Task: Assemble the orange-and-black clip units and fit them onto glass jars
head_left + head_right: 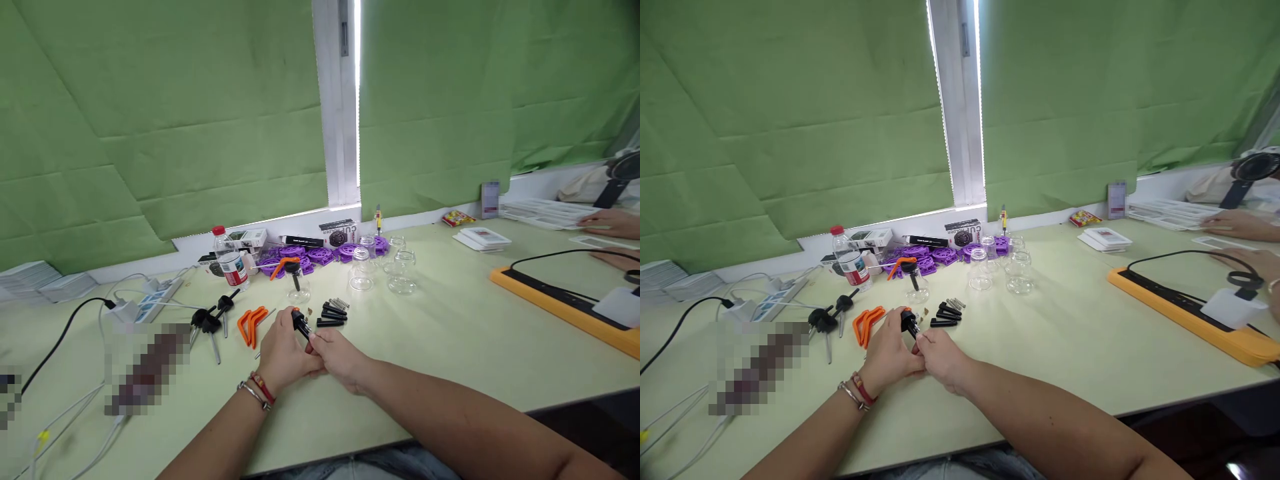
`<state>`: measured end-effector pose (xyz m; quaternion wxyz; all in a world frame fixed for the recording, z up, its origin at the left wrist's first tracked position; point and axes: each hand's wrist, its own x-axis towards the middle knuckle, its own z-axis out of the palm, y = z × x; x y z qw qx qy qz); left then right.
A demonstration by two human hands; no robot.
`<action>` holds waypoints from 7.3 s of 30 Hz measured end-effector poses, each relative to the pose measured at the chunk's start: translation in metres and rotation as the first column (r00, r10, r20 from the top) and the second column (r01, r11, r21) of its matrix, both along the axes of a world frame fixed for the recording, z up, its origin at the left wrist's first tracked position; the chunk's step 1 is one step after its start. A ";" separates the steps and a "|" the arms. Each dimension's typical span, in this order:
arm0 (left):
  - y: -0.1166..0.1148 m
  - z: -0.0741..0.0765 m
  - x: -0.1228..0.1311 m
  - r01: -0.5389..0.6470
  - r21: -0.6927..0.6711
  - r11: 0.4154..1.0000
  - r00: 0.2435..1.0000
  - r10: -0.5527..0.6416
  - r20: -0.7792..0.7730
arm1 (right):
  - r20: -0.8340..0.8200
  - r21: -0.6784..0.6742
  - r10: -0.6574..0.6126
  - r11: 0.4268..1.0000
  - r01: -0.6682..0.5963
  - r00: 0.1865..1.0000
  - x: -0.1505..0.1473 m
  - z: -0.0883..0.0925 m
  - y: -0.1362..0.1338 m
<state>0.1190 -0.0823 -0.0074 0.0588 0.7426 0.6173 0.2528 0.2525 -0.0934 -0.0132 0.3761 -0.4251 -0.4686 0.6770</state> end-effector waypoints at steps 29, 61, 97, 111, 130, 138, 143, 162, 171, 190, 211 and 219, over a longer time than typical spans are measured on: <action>-0.002 0.007 -0.001 -0.043 0.042 0.998 0.981 0.051 -0.188 | 0.257 0.225 0.088 0.963 -0.148 0.962 0.000 -0.019 0.015; 0.027 0.005 -0.017 -0.192 -0.052 0.980 0.939 0.168 -0.300 | 0.674 0.623 -0.251 0.700 -0.350 0.695 -0.003 -0.011 0.045; 0.035 0.009 -0.016 -0.178 -0.112 0.978 0.924 0.127 -0.360 | 0.765 0.618 -0.311 0.602 -0.506 0.563 0.003 -0.017 0.053; 0.034 0.014 -0.013 -0.193 -0.140 0.971 0.926 0.133 -0.353 | 0.768 0.617 -0.318 0.601 -0.508 0.556 0.003 -0.020 0.053; 0.032 0.016 -0.013 -0.204 -0.162 0.965 0.928 0.138 -0.346 | 0.806 0.535 -0.340 0.767 -0.353 0.485 0.031 0.010 0.051; 0.019 0.015 -0.014 -0.182 -0.070 0.981 0.933 0.150 -0.326 | 0.890 0.409 -0.193 0.742 -0.532 0.414 0.055 0.026 0.051; 0.010 0.018 -0.012 -0.171 -0.105 0.980 0.940 0.130 -0.317 | 0.921 0.388 -0.262 0.687 -0.615 0.288 0.039 0.019 0.040; 0.002 0.015 -0.018 -0.122 -0.216 0.969 0.944 0.046 -0.328 | 0.909 0.411 -0.334 0.610 -0.678 0.251 0.005 0.002 0.049; -0.002 0.017 -0.013 -0.101 -0.207 0.973 0.950 0.033 -0.311 | 0.918 0.393 -0.319 0.649 -0.651 0.237 0.005 0.004 0.050; -0.005 0.010 -0.007 -0.078 -0.161 0.984 0.947 0.023 -0.321 | 0.865 0.345 -0.053 0.785 -0.515 0.499 0.013 0.009 0.029; 0.003 0.004 -0.001 0.139 0.104 0.985 0.933 -0.095 -0.348 | 0.951 0.220 -0.036 0.775 -0.592 0.306 0.065 0.035 0.049; 0.006 -0.004 0.015 0.408 0.024 0.913 0.868 -0.380 -0.320 | 0.943 0.251 -0.055 0.763 -0.595 0.328 0.067 0.038 0.050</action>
